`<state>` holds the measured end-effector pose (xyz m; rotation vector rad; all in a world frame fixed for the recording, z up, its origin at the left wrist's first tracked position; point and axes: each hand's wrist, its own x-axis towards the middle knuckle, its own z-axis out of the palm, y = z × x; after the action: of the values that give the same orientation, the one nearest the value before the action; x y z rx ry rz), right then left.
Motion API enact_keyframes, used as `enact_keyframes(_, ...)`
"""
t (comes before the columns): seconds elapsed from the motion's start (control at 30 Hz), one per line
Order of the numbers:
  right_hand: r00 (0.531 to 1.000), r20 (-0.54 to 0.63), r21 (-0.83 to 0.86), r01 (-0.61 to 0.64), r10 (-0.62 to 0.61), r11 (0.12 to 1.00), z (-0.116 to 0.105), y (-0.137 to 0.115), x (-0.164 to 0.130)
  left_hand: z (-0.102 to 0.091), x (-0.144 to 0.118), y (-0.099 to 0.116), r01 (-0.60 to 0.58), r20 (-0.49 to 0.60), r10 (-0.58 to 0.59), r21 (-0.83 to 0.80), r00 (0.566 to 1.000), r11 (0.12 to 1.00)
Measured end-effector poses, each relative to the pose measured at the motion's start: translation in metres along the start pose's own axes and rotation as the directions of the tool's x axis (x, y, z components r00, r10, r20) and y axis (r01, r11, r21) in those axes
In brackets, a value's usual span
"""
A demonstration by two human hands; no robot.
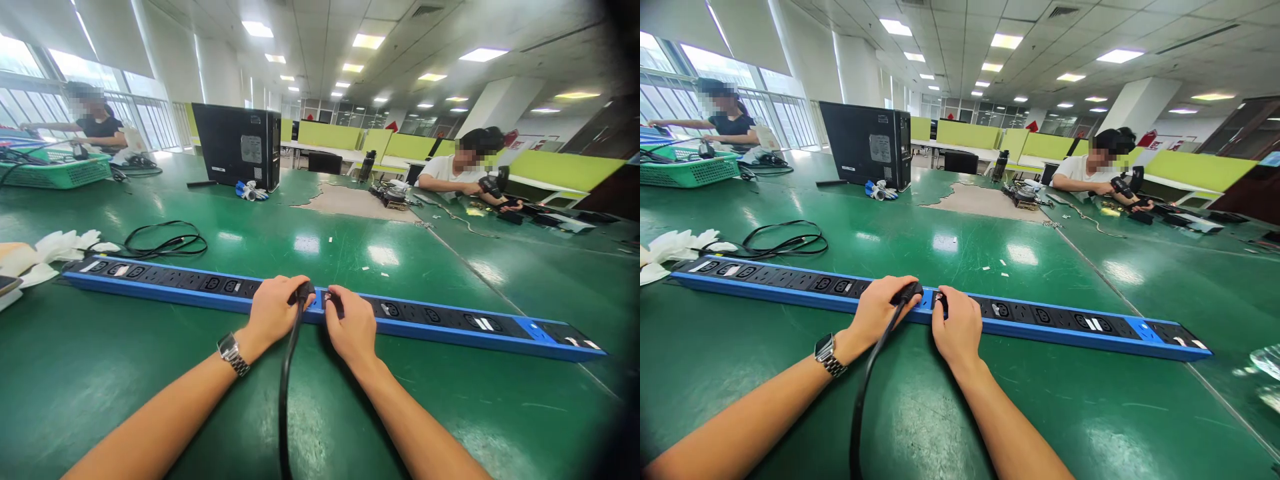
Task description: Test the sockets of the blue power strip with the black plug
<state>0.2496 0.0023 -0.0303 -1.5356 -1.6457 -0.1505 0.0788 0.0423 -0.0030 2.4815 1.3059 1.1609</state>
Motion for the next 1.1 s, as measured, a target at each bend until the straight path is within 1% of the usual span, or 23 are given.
enact_keyframes(0.13,0.999,-0.007,0.045,-0.045,0.045,0.998,-0.002,0.002,0.003,0.006,0.002,0.008,0.003,0.005,-0.003,0.06,1.0,0.998)
enact_keyframes(0.27,0.999,-0.018,0.06,-0.038,0.039,0.997,-0.002,0.001,0.002,0.007,0.002,0.01,-0.062,0.02,0.061,0.102,0.998,0.993)
enact_keyframes(0.33,0.999,-0.019,0.076,-0.031,0.033,0.997,-0.002,0.0,0.001,0.009,0.003,0.009,-0.072,0.031,0.069,0.112,0.997,0.991)
enact_keyframes(0.43,1.0,-0.006,0.086,-0.028,0.028,0.996,-0.002,-0.001,0.0,0.01,0.005,0.007,-0.096,0.068,0.089,0.107,0.994,0.99)
enact_keyframes(0.53,0.999,0.002,0.089,-0.033,0.033,0.995,-0.003,0.0,0.0,0.009,0.004,0.004,-0.156,0.109,0.146,0.086,0.983,0.984)
enact_keyframes(0.63,1.0,-0.01,0.086,-0.01,0.011,0.996,-0.003,0.0,0.001,0.008,-0.001,0.002,-0.195,0.131,0.184,0.074,0.974,0.978)
enact_keyframes(0.7,1.0,-0.019,0.072,0.017,-0.016,0.997,-0.003,-0.001,0.001,0.008,-0.005,0.0,-0.214,0.154,0.201,0.075,0.967,0.974)
enact_keyframes(0.77,0.998,-0.03,0.067,0.065,-0.063,0.996,-0.003,-0.004,0.0,0.009,-0.008,0.0,-0.206,0.158,0.19,0.088,0.969,0.975)
enact_keyframes(0.83,0.987,-0.045,0.08,0.155,-0.152,0.985,-0.003,-0.008,-0.001,0.011,-0.009,-0.001,-0.176,0.14,0.161,0.106,0.977,0.979)
enact_keyframes(0.93,0.954,-0.066,0.083,0.298,-0.293,0.951,-0.002,-0.016,-0.002,0.012,-0.009,0.0,-0.153,0.113,0.14,0.112,0.984,0.982)
enact_keyframes(1.0,0.94,-0.08,0.046,0.336,-0.331,0.941,0.0,-0.02,-0.002,0.013,-0.008,0.0,-0.156,0.1,0.145,0.106,0.984,0.982)
enact_keyframes(1.1,0.927,-0.117,0.004,0.359,-0.356,0.934,0.002,-0.022,0.002,0.013,-0.007,0.0,-0.155,0.073,0.148,0.097,0.986,0.983)
